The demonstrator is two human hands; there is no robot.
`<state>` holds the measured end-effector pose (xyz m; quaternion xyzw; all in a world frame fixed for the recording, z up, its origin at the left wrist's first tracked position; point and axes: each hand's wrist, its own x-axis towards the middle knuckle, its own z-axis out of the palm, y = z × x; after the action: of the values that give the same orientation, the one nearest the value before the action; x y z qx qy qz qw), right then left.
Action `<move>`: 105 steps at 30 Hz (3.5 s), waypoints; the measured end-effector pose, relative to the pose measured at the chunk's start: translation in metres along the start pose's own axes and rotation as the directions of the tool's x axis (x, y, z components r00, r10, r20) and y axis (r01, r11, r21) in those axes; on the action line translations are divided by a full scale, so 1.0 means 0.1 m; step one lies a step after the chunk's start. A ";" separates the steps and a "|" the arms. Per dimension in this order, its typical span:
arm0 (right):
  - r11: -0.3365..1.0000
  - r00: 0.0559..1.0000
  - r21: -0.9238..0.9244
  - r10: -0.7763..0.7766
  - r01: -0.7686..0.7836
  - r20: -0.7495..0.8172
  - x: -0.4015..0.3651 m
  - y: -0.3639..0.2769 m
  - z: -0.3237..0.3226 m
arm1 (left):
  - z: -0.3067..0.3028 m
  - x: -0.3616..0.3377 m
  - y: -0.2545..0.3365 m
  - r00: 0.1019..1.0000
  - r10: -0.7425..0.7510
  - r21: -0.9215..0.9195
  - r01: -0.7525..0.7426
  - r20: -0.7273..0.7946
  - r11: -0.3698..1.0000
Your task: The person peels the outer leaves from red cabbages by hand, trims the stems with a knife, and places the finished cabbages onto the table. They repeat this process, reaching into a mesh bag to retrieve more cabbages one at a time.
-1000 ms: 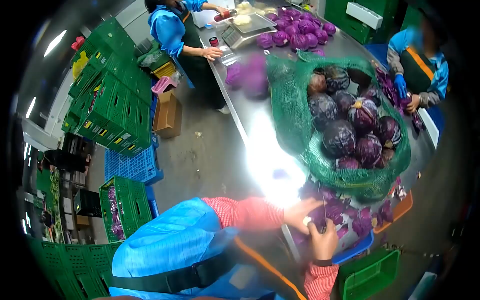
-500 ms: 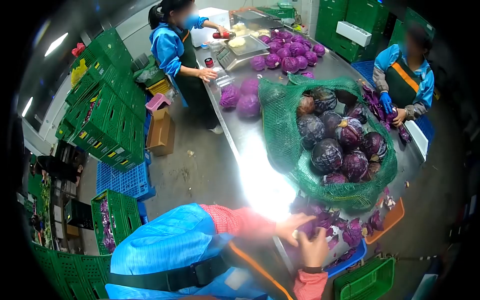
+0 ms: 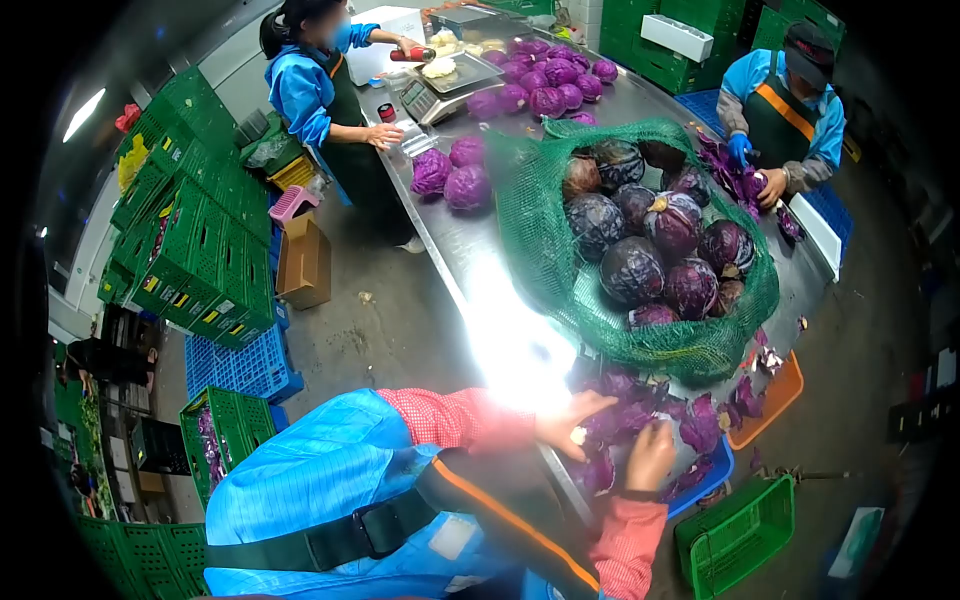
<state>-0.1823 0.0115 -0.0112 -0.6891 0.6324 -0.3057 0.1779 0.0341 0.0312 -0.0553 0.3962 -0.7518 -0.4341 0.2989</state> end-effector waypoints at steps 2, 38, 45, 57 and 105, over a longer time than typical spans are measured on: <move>0.989 0.982 -0.020 0.145 -0.143 0.123 0.08 0.09 -0.08 | -0.02 -0.02 -0.01 1.000 0.004 -0.009 -0.004 -0.008 1.000; 0.937 0.917 -0.217 -0.185 0.273 0.352 -0.08 -0.49 -0.23 | 0.04 0.22 0.07 1.000 0.019 0.211 -0.018 -0.002 0.977; 0.986 0.970 0.032 -0.167 0.164 0.176 -0.19 -0.25 -0.09 | 0.01 0.26 0.02 0.999 0.010 0.197 -0.018 0.038 0.980; 0.930 0.929 0.315 0.062 -0.187 0.365 -0.07 -0.20 -0.08 | 0.10 0.16 -0.10 0.998 0.059 0.101 -0.061 0.028 0.993; 0.998 0.995 -0.048 -0.032 0.037 0.099 -0.45 -0.19 -0.20 | 0.05 0.32 0.33 0.965 -0.253 0.314 0.261 -0.068 0.913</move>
<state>-0.1812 0.0605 0.0071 -0.7182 0.6184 -0.2590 0.1864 0.0031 0.0165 -0.0250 0.5404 -0.7497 -0.3365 0.1809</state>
